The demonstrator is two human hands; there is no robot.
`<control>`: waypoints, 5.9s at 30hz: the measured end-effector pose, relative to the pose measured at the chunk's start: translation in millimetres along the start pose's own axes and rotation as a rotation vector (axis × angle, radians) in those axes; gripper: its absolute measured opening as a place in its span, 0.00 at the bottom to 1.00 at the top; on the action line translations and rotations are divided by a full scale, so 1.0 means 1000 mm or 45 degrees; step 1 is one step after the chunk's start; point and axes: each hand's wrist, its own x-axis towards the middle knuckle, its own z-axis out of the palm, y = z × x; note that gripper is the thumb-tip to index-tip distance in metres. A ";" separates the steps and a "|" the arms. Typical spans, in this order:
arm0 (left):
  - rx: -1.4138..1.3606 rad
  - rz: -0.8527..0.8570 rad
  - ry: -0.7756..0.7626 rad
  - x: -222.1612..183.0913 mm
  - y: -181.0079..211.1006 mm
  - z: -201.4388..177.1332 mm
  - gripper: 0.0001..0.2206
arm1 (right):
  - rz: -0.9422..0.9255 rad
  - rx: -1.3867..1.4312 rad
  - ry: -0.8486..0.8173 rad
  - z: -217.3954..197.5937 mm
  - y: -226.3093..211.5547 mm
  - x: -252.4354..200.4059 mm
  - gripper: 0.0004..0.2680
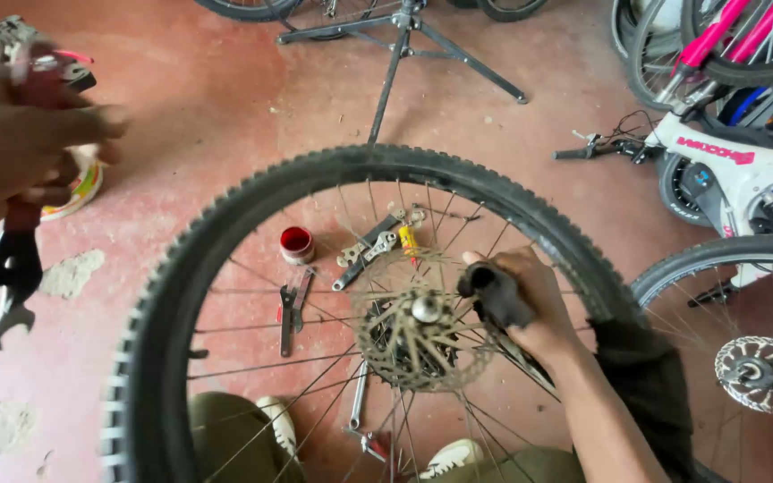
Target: Cleaning and maintaining a bicycle wheel cassette and hub using various tools.
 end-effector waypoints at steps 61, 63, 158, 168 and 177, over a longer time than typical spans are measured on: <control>0.434 -0.335 -0.930 -0.042 -0.007 0.185 0.16 | 0.674 -0.361 -0.618 0.046 -0.090 0.041 0.08; 0.449 -0.328 -0.975 -0.042 -0.007 0.191 0.18 | 0.741 -0.326 -0.580 0.045 -0.088 0.041 0.10; 0.419 0.262 -0.516 -0.111 -0.025 0.136 0.11 | 0.696 -0.315 -0.243 0.051 -0.080 0.006 0.05; 0.505 0.283 -0.576 -0.122 -0.011 0.133 0.14 | 0.695 -0.312 -0.214 0.056 -0.083 0.006 0.07; 0.562 0.247 -0.436 -0.110 -0.026 0.157 0.12 | 0.619 -0.361 -0.119 0.043 -0.071 0.005 0.08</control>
